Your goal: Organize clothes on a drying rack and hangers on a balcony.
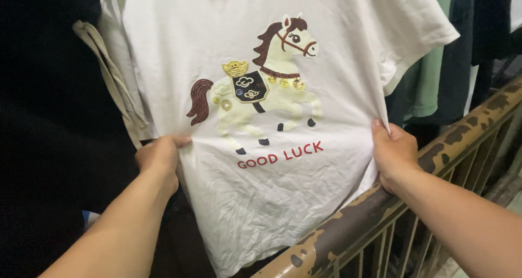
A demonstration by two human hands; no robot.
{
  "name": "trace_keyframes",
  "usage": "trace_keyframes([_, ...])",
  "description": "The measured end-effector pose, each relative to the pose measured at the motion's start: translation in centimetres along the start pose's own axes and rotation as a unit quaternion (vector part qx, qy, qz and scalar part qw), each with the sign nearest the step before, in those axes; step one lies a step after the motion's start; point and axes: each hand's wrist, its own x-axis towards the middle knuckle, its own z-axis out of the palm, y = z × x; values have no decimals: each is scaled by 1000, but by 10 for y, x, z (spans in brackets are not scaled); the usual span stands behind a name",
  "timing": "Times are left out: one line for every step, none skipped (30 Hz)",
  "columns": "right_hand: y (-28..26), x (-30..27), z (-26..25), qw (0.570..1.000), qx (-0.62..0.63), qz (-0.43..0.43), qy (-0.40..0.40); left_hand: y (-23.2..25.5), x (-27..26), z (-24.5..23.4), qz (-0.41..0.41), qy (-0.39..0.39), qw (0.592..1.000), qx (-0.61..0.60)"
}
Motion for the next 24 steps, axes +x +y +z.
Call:
trace_keyframes([-1,0,1,1000,-2,-4,2,4,-5,0,2,4,1000,5])
trace_keyframes([-2,-1,1,1000,-6,-7,5,8,-11,-1,2,9,1000,10])
trace_keyframes([-6,-3,2,1000,-5,-7,5,9,-12,-1,2,9,1000,10])
trace_keyframes([-9,-5,3,1000,-24,1,15,10,-13,-1,1,12,1000,13])
trace_keyframes([-11,-7,4,999,-42,9,25,11,-13,-1,0,16,1000,17])
trace_keyframes([-10,-6,4,999,-42,9,26,9,-12,-1,0,15,1000,17])
trace_keyframes([-9,-5,3,999,-32,8,23,7,-11,-1,2,14,1000,20])
trace_keyframes([-8,-4,3,1000,-22,7,20,6,-9,-1,5,14,1000,23])
trace_keyframes([-9,-4,4,1000,-21,6,20,6,-9,0,5,13,1000,22])
trace_keyframes([-9,-5,4,999,-25,11,21,6,-8,0,7,11,1000,24])
trace_keyframes([-9,-6,4,999,-28,16,21,6,-8,-1,8,9,1000,26])
trace_keyframes([-9,-6,4,999,-29,16,21,5,-8,-1,8,9,1000,26])
trace_keyframes([-8,-5,3,999,-25,10,19,5,-8,-1,9,7,1000,25])
trace_keyframes([-7,-4,3,1000,-22,4,18,4,-8,0,10,4,1000,25])
trace_keyframes([-9,-5,3,1000,-23,3,17,3,-7,0,10,5,1000,24])
trace_keyframes([-10,-6,4,1000,-21,8,18,2,-6,0,13,6,1000,25])
trace_keyframes([-11,-6,5,1000,-20,12,19,1,-5,-1,16,7,1000,25])
trace_keyframes([-10,-6,5,1000,-21,13,19,-1,-3,-1,15,7,1000,26])
trace_keyframes([-10,-6,4,1000,-18,14,17,-2,-1,-2,19,6,999,27])
trace_keyframes([-10,-6,4,1000,-16,16,15,-3,0,-2,24,5,999,28])
trace_keyframes([-10,-6,4,1000,-17,16,15,-5,3,-2,23,5,999,29])
trace_keyframes([-11,-7,4,999,-22,17,18,-6,5,-2,25,9,999,35])
trace_keyframes([-12,-7,5,999,-27,18,20,-7,8,-3,27,13,999,41])
trace_keyframes([-10,-6,5,999,-28,20,19,-7,6,-4,25,13,999,42])
